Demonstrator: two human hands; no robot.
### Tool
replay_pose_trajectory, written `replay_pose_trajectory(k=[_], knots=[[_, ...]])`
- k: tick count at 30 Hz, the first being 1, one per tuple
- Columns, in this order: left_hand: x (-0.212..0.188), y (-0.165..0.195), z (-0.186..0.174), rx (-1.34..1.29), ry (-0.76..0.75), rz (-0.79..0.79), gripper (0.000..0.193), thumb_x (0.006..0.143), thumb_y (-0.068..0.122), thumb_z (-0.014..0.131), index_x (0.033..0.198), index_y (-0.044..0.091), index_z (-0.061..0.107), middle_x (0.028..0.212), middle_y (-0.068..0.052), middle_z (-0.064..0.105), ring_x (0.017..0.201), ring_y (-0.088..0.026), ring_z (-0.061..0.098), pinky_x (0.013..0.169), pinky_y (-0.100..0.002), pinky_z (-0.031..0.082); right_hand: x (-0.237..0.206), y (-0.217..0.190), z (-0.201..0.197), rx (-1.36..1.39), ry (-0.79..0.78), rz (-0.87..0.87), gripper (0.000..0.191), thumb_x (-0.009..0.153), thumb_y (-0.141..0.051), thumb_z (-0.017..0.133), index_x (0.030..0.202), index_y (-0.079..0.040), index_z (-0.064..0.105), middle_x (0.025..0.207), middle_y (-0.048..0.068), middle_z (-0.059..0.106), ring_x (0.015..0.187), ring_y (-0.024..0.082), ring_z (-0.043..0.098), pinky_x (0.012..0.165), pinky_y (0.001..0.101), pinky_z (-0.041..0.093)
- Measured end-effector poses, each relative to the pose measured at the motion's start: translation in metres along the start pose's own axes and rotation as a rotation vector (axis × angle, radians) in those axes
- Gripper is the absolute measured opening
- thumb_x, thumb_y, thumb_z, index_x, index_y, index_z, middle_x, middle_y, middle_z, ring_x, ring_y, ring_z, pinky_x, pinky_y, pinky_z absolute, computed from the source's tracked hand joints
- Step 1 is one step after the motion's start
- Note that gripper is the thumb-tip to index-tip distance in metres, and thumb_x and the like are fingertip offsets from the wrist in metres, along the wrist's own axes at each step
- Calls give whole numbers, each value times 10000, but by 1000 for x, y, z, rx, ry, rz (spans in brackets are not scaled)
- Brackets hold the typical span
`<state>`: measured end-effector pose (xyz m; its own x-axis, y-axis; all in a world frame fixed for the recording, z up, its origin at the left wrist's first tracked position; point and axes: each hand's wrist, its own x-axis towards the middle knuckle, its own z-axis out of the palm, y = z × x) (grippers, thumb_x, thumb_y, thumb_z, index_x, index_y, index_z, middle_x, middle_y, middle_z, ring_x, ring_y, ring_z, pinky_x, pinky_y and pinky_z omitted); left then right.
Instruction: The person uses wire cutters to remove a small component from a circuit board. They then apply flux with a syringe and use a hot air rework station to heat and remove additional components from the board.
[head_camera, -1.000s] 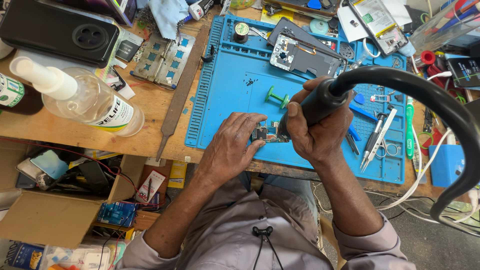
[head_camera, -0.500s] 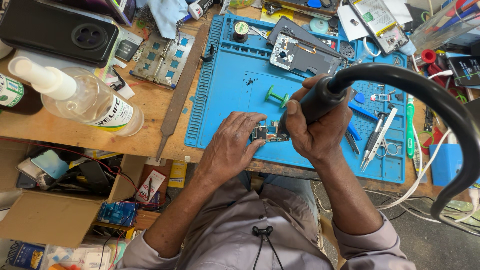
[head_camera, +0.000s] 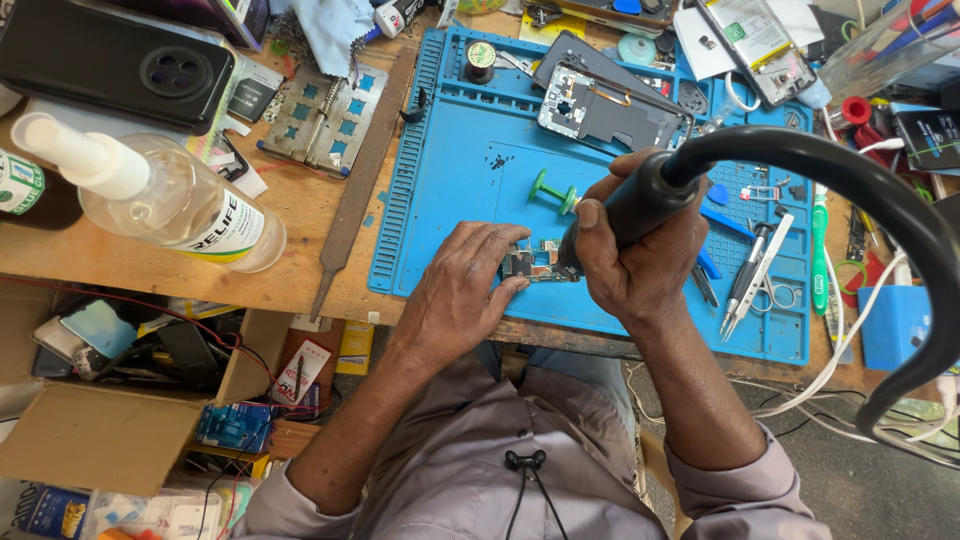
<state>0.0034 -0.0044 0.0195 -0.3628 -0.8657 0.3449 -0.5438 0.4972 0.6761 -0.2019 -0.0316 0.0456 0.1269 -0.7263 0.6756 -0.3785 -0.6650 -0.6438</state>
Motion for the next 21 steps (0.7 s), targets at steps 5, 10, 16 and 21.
replay_pose_trajectory(k=[5,10,16,21], knots=[[0,0,1,1,0,-12,498,863,120,772,1320,34,591,1251,-156,669,1207,-333,596,1036,-444,493,-3,6,-1,-2,37,-23,347,1114,-121,657,1376,-64,436,799,64,696,690,105,692,618,209,516],[0,0,0,-4,-7,-18,495,864,118,773,1316,34,592,1240,-156,673,1204,-334,599,1034,-445,494,-4,8,-1,22,31,-8,309,1129,-133,653,1333,-59,432,805,62,697,691,99,689,619,211,516],[1,-1,1,12,3,-1,496,862,119,773,1315,30,592,1243,-158,671,1204,-334,598,1035,-448,494,-3,6,0,16,19,-16,317,1133,-140,655,1346,-66,432,786,56,690,685,100,697,613,211,519],[1,-1,2,-4,-14,-24,487,869,127,772,1313,31,595,1236,-156,674,1196,-325,603,1023,-444,500,-4,7,1,39,17,-8,342,1128,-144,653,1369,-65,425,767,50,685,656,94,686,595,206,503]])
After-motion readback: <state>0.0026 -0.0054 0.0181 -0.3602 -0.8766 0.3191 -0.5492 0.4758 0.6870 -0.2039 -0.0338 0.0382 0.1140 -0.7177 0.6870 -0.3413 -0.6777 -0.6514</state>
